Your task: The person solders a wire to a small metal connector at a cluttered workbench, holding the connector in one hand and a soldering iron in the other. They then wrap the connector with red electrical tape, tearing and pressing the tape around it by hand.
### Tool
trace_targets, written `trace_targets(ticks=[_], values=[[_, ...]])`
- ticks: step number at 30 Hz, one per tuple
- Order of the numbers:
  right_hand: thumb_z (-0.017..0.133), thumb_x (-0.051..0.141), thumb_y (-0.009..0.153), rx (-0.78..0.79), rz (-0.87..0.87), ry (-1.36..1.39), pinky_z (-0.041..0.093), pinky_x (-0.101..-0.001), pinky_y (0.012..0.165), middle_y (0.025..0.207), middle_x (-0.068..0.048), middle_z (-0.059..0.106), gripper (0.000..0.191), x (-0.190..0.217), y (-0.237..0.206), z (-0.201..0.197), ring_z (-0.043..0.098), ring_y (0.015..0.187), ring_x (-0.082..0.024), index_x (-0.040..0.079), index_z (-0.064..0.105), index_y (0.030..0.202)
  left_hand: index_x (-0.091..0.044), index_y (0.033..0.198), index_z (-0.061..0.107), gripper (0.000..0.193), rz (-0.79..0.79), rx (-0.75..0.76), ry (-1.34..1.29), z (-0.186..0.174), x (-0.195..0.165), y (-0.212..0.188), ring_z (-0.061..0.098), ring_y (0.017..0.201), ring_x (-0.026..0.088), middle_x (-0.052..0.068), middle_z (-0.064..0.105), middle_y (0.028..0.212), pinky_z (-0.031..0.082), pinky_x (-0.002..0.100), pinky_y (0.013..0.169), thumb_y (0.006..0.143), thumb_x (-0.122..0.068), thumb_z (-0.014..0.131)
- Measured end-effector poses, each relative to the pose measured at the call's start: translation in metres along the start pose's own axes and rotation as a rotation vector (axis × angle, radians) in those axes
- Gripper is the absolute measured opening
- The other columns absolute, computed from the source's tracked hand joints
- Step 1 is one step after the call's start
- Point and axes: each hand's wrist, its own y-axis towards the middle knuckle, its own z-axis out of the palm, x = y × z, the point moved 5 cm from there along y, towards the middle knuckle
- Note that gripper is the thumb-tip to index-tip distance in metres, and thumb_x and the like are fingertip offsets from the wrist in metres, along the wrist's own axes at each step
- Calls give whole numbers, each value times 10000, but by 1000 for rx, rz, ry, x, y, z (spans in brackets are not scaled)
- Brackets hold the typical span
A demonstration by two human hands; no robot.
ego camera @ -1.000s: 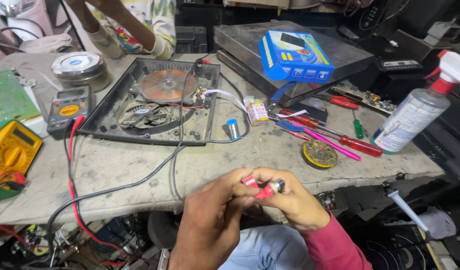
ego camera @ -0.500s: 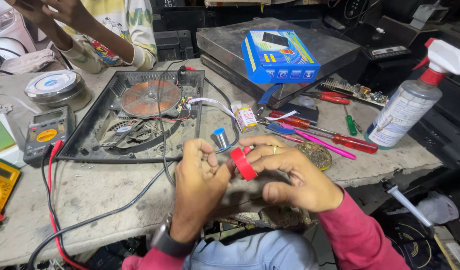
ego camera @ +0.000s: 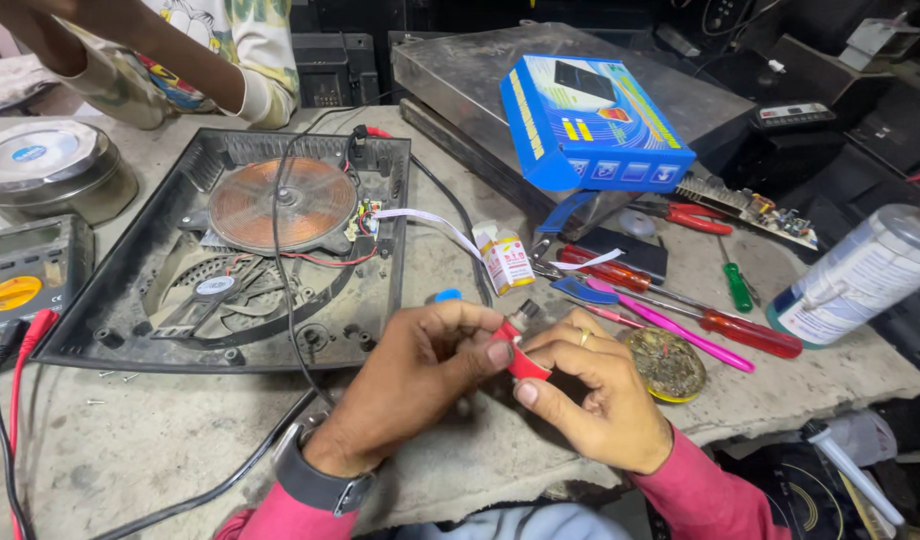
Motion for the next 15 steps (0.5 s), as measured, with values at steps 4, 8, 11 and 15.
trace_targets(ticks=[4, 8, 11, 15], values=[[800, 176, 801, 65, 101, 5, 464, -337, 734, 850, -68, 673, 191, -2, 6, 9, 584, 800, -217, 35, 733, 911, 0, 1003, 749, 182, 27, -146, 327, 0, -9, -4, 628, 647, 38, 6, 728, 748, 526, 243, 589, 927, -159, 703], [774, 178, 874, 32, 136, -53, 448, -336, 687, 754, -50, 637, 133, 0, 10, 13, 536, 753, -215, 51, 741, 885, 6, 921, 709, 180, 67, -208, 487, 4, -16, -11, 601, 596, 86, 72, 701, 668, 501, 304, 542, 920, -175, 719], [729, 174, 909, -59, -20, -118, 455, -329, 715, 870, -51, 678, 134, 8, 10, 10, 541, 796, -210, 45, 725, 945, -1, 938, 688, 155, 289, -247, 694, 10, -28, -15, 634, 678, 260, 143, 685, 733, 483, 379, 585, 958, -155, 692], [737, 161, 903, -55, 64, -147, 444, -339, 730, 831, -72, 638, 142, -1, 2, 12, 513, 799, -237, 23, 708, 906, 23, 898, 634, 177, 360, -194, 753, 16, -31, -18, 613, 759, 413, 192, 636, 801, 476, 447, 638, 974, -132, 676]])
